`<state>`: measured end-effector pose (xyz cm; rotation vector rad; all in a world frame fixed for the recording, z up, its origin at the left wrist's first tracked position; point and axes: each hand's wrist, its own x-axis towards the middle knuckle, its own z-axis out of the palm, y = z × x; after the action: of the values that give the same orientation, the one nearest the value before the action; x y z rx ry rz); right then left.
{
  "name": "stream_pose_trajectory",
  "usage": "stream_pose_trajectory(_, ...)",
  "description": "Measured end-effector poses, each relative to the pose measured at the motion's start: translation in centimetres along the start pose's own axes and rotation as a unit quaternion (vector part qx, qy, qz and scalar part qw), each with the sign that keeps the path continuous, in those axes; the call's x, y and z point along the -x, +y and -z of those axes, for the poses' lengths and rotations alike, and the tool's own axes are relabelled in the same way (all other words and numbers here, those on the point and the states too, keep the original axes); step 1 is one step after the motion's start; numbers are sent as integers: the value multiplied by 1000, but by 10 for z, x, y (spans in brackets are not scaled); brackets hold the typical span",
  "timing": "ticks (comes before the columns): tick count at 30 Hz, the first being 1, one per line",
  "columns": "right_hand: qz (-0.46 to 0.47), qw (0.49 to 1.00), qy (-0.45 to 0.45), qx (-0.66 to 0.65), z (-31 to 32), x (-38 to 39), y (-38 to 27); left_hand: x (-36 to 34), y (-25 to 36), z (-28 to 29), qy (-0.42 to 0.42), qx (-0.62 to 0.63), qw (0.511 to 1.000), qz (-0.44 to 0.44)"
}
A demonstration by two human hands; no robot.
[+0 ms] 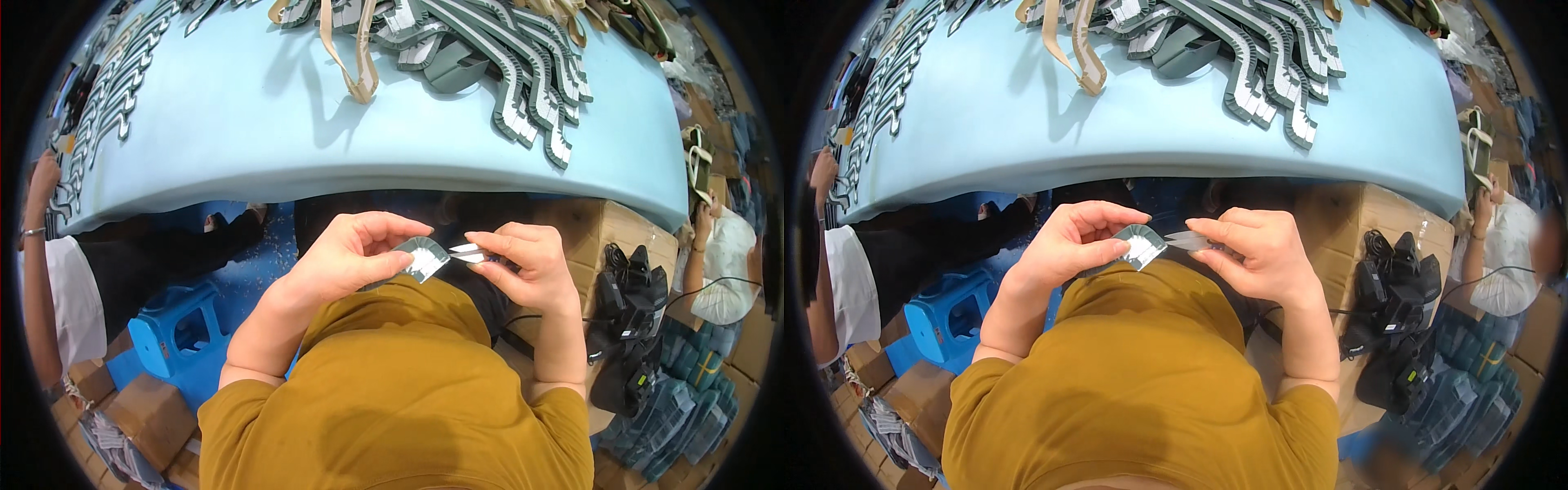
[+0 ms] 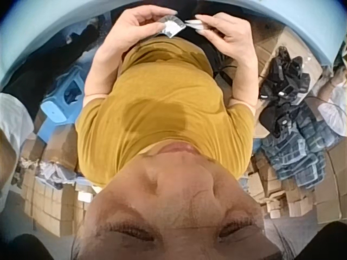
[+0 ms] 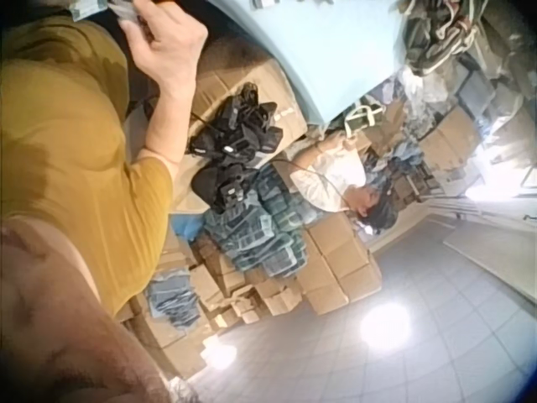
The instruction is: Trimming excess material and loose threads from leather bag components using clippers.
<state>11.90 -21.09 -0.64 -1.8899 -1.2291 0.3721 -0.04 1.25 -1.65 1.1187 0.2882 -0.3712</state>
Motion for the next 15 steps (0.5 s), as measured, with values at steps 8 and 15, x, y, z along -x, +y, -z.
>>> stream_pose_trajectory(8, 23, 999, -24, 39, 0, -2, -3, 1, 1, -1, -16, -10, 1000, 6)
stream_pose_trajectory(15, 22, 998, -37, 40, -3, 0, -2, 2, -1, -2, -31, 5, 999, 6)
